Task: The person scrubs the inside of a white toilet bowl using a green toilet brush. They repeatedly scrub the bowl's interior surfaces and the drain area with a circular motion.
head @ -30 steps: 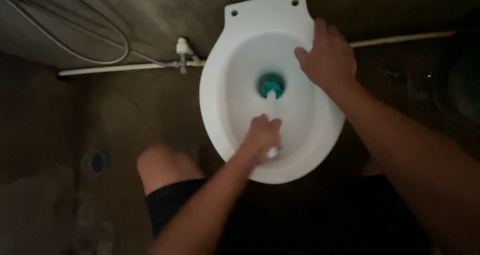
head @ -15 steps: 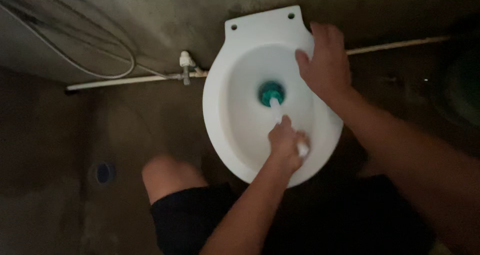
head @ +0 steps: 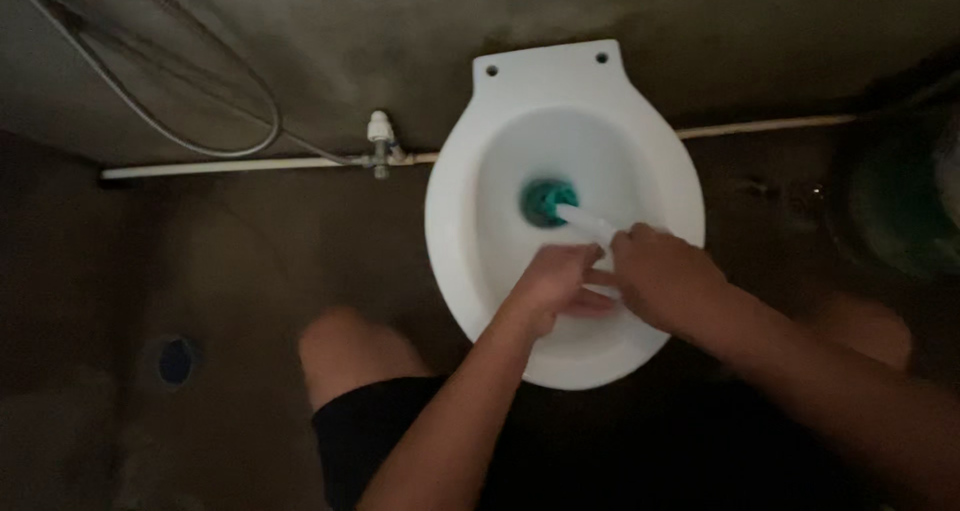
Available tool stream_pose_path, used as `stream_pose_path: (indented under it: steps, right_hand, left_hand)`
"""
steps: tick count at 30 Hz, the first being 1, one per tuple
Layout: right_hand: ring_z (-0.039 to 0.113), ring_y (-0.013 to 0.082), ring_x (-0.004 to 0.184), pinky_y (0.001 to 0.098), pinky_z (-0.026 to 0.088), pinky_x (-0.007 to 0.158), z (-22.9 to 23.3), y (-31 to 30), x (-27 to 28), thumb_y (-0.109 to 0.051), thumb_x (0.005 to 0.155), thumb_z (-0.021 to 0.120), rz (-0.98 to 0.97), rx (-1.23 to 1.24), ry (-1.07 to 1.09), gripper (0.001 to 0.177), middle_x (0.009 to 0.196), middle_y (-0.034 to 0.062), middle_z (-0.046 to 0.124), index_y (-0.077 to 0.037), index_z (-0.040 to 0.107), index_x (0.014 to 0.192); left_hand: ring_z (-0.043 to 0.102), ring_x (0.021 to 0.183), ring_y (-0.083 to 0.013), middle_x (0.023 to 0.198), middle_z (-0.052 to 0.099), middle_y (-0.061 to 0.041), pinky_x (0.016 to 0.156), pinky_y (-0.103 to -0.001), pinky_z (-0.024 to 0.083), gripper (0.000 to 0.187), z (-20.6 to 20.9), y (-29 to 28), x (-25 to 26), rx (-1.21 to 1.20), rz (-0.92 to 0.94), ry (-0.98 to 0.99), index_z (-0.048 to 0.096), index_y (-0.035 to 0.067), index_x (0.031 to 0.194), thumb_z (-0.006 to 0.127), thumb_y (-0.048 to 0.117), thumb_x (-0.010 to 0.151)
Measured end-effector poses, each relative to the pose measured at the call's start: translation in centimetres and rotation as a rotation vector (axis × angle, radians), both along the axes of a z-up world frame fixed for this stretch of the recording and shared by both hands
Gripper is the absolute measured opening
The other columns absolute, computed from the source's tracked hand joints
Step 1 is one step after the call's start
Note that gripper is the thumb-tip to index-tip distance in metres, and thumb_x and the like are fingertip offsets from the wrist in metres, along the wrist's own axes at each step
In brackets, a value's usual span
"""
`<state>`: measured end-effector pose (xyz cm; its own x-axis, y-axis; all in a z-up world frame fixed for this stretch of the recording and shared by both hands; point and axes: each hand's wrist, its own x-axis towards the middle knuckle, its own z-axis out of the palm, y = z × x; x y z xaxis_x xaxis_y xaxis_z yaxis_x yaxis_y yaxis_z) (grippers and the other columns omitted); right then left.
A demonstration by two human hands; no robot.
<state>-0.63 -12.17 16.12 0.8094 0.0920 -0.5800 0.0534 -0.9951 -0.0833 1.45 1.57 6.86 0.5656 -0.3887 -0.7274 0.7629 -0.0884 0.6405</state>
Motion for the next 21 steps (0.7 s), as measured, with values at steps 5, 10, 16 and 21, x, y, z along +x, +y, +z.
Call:
stream_pose_path:
  steps: [5,10,16,21]
  right_hand:
    - [0.072,0.0301,0.086,0.0442,0.063,0.074,-1.1,-1.4,2.1,-0.019,0.096,0.059,0.196,-0.135,-0.003,0.06,0.115,0.0171,0.062,-0.023,0.043,0.154]
    - [0.07,0.0255,0.086,0.0418,0.061,0.075,-1.0,-4.4,5.8,-0.024,0.101,0.051,0.509,-0.267,-0.014,0.053,0.11,0.0119,0.065,-0.028,0.043,0.153]
    - [0.068,0.0316,0.091,0.0458,0.06,0.083,-4.3,-0.2,1.0,-0.023,0.107,0.041,0.053,-0.131,0.156,0.058,0.11,0.0186,0.063,-0.017,0.027,0.162]
    - [0.063,0.0269,0.085,0.0389,0.052,0.076,-7.0,9.0,-2.3,-0.022,0.105,0.052,-0.992,0.593,0.098,0.048,0.1,0.0141,0.063,-0.008,0.041,0.149]
  left_hand:
    - [0.063,0.107,-0.0379,0.113,0.072,-0.021,0.094,-0.048,0.052,0.041,0.7,4.7,7.1,0.995,0.102,-1.438,0.07,-0.002,0.117,0.072,0.028,0.089]
    - [0.055,0.117,-0.0405,0.126,0.059,-0.026,0.099,-0.051,0.045,0.079,0.9,8.1,13.5,1.037,-0.307,-1.114,0.045,0.0,0.143,0.078,0.044,0.086]
    - [0.064,0.115,-0.0399,0.132,0.058,-0.025,0.091,-0.048,0.058,0.079,0.4,8.1,13.7,0.915,-0.295,-0.977,0.036,-0.003,0.148,0.07,0.043,0.093]
    - [0.066,0.111,-0.0386,0.132,0.059,-0.025,0.089,-0.047,0.058,0.075,0.0,8.8,13.3,0.887,-0.249,-1.002,0.038,-0.002,0.145,0.07,0.041,0.093]
